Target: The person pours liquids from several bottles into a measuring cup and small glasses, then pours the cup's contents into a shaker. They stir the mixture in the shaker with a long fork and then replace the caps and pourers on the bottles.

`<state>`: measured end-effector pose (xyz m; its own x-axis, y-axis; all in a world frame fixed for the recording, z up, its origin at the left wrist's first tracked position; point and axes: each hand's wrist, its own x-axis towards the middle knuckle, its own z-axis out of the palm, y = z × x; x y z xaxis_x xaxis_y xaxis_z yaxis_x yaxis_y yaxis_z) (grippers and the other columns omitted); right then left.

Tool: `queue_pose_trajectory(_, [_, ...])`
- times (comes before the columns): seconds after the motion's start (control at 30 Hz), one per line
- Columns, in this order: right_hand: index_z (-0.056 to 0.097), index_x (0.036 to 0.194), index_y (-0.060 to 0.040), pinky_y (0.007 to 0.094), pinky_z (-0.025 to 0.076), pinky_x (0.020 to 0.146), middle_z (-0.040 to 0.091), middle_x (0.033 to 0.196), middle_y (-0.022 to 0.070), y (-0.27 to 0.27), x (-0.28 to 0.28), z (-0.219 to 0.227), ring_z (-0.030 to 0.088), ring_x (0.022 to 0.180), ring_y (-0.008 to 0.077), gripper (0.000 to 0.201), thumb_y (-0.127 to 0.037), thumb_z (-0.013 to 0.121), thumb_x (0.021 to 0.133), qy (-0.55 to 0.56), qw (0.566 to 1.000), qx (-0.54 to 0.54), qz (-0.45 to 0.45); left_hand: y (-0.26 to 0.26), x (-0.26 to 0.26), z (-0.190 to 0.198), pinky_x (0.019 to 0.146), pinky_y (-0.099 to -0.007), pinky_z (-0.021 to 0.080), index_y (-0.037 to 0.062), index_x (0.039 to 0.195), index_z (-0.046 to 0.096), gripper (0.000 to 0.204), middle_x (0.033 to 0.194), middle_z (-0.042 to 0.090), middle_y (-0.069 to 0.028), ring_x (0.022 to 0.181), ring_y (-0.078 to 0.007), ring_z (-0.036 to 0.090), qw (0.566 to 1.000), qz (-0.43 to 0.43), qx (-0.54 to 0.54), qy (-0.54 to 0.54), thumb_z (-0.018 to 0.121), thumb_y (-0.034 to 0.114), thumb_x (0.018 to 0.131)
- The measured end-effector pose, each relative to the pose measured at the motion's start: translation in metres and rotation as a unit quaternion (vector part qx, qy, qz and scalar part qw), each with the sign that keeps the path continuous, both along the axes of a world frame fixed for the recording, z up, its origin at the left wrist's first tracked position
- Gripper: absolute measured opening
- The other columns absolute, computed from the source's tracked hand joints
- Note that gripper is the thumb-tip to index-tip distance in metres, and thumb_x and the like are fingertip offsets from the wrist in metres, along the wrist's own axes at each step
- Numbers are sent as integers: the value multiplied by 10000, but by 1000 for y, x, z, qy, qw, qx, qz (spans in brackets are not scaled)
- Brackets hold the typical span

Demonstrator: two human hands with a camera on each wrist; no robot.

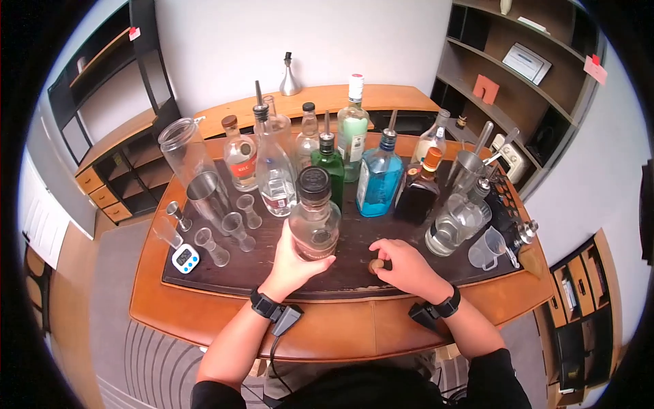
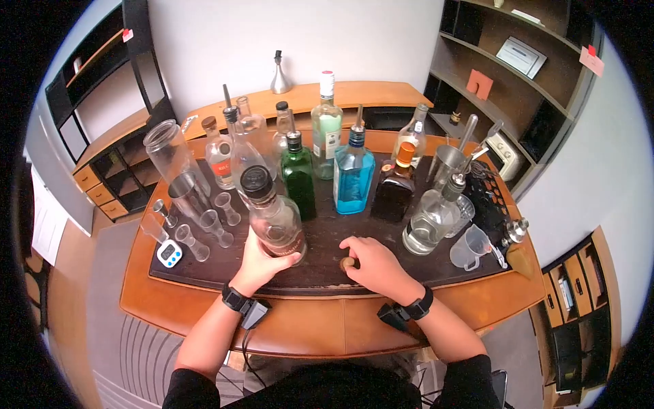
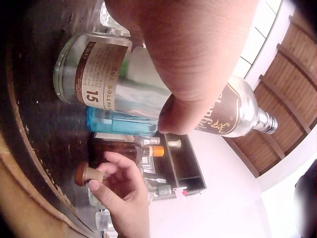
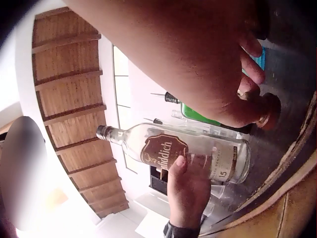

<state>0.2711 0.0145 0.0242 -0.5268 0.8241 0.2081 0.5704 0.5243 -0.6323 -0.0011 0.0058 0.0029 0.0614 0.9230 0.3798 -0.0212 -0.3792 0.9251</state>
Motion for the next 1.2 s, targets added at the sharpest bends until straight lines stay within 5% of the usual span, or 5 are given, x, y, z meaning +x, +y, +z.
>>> queue_pose_trajectory(0.3, [610,1153,-46,435,495,875,632,938,132,9,10,-29,603,976,341,461,-145,816,754,-56,998,-6,35,2,-1,3,1068,-388,446,38,1419,351,893,1335,549,-126,1249,-212,543,998,23,24,46,881,117,705])
queue_pose_trajectory(0.5, [587,1068,-37,229,479,622,646,916,19,4,-3,4,563,726,54,330,-109,816,843,152,980,-127,-18,3,-2,2,1065,-385,450,41,1428,346,914,1322,563,-122,1238,-213,553,999,18,20,18,885,95,692])
queue_pose_trajectory(0.6, [594,1084,-30,197,469,625,650,935,1,-1,-8,36,562,745,31,345,-83,822,831,210,968,-133,14,1,-3,5,1096,-385,415,61,1447,336,908,1366,511,-81,1274,-187,513,1000,0,-10,27,881,94,721])
queue_pose_trajectory(0.8, [647,1146,-25,214,529,658,666,991,26,1,-18,83,621,822,51,386,-28,828,806,261,962,-33,70,3,-2,1,1090,-387,422,59,1434,343,902,1354,522,-98,1266,-195,519,1000,3,3,12,875,74,707])
queue_pose_trajectory(1.2, [501,1063,-63,240,537,705,656,979,49,15,-27,66,633,853,86,525,-120,914,744,306,933,-164,93,3,-2,1,1082,-379,424,58,1432,339,904,1348,520,-101,1263,-196,512,1000,4,-2,17,874,81,704])
